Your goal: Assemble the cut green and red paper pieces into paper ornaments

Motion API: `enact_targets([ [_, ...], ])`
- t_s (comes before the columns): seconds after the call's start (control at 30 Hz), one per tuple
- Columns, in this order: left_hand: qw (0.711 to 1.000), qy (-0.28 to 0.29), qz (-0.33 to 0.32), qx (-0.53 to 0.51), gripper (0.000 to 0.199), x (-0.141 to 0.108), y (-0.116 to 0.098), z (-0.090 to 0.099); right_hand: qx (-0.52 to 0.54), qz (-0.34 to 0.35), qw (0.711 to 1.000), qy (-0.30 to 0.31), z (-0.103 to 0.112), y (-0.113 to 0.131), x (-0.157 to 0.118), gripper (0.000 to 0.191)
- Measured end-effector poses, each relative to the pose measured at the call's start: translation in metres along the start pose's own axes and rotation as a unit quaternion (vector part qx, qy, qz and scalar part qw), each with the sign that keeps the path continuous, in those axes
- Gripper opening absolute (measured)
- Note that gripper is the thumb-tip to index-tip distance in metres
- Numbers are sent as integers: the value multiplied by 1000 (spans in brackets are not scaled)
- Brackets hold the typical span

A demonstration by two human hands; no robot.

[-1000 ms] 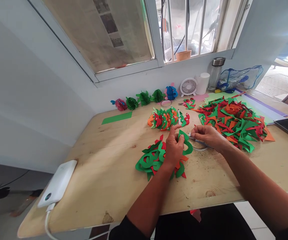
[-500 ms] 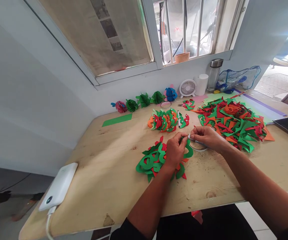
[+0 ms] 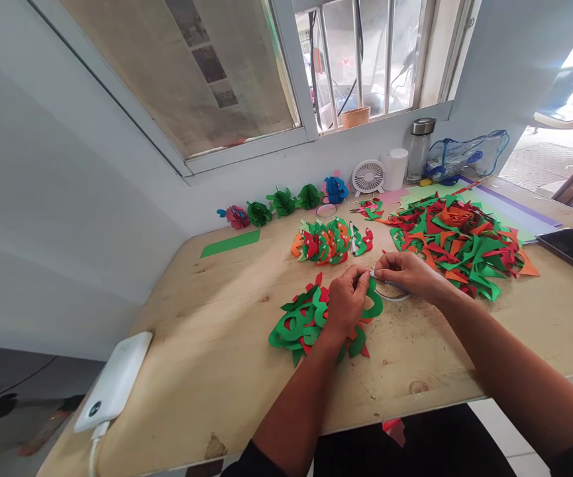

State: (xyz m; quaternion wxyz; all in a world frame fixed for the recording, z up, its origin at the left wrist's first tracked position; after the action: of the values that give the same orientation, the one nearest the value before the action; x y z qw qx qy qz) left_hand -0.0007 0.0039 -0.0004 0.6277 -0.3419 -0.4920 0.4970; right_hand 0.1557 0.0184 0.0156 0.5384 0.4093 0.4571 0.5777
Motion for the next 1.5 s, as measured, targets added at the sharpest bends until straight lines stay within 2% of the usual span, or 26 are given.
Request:
enact_targets([
  [0.2, 999, 24, -12, 19, 24, 0, -1, 1, -4, -6, 1000, 1, 0, 2, -2, 22],
  [0.43, 998, 15, -2, 62, 20, 0, -3, 1, -25, 11, 1000, 9, -1, 1, -2, 24],
  [1.03, 998, 10, 32, 47, 22, -1, -2, 0, -58, 26, 998, 7, 0, -7, 2, 19],
  [1.23, 999, -13, 49, 19, 20, 1, -1, 1, -89, 45, 995, -19, 3, -4, 0, 18],
  [1.5, 999, -27, 47, 5, 21, 1, 3, 0, -60, 39, 997, -18, 1, -5, 1, 19],
])
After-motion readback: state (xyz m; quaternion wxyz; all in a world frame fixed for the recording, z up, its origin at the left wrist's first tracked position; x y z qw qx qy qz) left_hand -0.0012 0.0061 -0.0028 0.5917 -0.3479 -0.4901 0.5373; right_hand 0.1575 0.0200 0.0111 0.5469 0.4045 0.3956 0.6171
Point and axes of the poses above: each hand's wrist, its own x-axis towards the middle knuckle, its own z-axis out of the back of the hand, y = z × x, the point moved 1 cm from there along x, towards the middle knuckle, and after that the axes turned 9 degrees about -y, right-handed, at the moved point
